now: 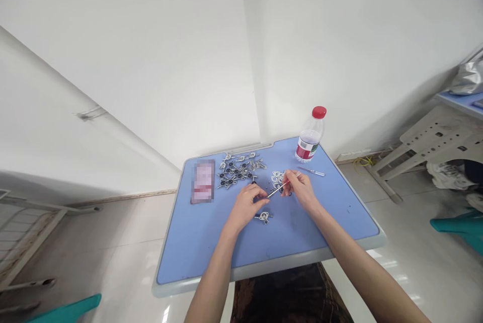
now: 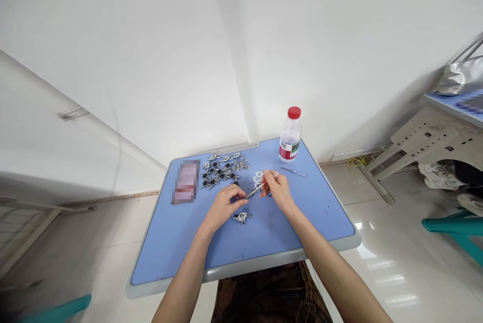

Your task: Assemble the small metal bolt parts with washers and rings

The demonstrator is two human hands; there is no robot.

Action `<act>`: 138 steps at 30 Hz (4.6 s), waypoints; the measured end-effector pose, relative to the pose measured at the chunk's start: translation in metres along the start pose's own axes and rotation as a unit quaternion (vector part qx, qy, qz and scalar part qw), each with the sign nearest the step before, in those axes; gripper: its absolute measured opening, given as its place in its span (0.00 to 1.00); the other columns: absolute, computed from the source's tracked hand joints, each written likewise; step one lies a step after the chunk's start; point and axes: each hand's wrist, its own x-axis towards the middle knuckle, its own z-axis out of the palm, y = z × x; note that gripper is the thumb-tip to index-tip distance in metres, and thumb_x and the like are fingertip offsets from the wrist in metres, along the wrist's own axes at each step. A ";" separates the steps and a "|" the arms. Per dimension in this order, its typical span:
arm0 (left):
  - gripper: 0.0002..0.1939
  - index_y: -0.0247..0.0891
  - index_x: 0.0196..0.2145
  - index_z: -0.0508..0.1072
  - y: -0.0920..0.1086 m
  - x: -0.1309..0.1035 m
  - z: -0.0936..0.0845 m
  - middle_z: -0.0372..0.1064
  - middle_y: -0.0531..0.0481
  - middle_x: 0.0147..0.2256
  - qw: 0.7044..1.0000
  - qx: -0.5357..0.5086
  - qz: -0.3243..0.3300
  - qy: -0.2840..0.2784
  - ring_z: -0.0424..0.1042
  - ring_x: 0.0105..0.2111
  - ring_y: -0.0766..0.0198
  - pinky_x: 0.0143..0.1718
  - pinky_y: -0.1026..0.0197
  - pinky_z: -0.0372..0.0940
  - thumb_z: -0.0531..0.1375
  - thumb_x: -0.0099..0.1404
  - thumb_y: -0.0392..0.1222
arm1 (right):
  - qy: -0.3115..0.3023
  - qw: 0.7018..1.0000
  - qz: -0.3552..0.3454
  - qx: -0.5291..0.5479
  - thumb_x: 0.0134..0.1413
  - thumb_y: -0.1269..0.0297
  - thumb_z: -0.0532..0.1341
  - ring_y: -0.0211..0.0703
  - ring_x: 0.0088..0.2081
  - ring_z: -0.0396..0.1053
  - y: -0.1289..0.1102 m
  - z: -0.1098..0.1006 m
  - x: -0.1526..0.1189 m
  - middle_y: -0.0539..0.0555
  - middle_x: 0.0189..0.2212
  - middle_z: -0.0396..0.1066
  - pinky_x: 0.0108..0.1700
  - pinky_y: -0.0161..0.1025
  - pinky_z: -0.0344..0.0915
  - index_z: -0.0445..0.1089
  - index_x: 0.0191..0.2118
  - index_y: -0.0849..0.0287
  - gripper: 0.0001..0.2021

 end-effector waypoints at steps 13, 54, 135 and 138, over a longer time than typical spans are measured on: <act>0.03 0.41 0.36 0.75 0.002 -0.001 0.000 0.72 0.51 0.36 1.000 0.005 -0.004 0.015 0.69 0.39 0.58 0.45 0.54 0.58 0.62 0.63 0.39 | -0.013 0.999 0.006 0.046 0.52 0.46 0.61 0.34 0.15 0.61 -0.007 0.002 -0.003 0.46 0.14 0.63 0.22 0.35 0.68 0.66 0.22 0.59 0.21; 0.07 0.40 0.31 0.76 0.000 -0.004 -0.003 0.75 0.53 0.33 0.998 0.032 0.017 0.049 0.71 0.37 0.60 0.45 0.54 0.56 0.60 0.63 0.32 | -0.122 0.972 -0.142 -0.139 0.64 0.53 0.53 0.37 0.25 0.70 -0.004 -0.002 -0.017 0.48 0.24 0.67 0.32 0.36 0.66 0.67 0.33 0.57 0.15; 0.08 0.42 0.43 0.74 0.006 -0.058 0.010 0.72 0.47 0.40 0.998 0.057 -0.026 0.024 0.68 0.40 0.57 0.43 0.52 0.63 0.57 0.68 0.37 | -0.049 0.994 -0.040 -0.092 0.62 0.51 0.55 0.35 0.20 0.67 -0.019 -0.002 -0.023 0.49 0.23 0.65 0.26 0.37 0.70 0.69 0.26 0.59 0.19; 0.09 0.42 0.44 0.74 0.007 -0.060 0.013 0.72 0.47 0.41 0.997 0.066 -0.026 0.029 0.68 0.40 0.57 0.42 0.52 0.63 0.56 0.68 0.35 | -0.030 0.999 0.037 0.002 0.59 0.50 0.58 0.33 0.17 0.62 -0.016 0.003 -0.020 0.48 0.20 0.64 0.27 0.38 0.71 0.67 0.23 0.59 0.20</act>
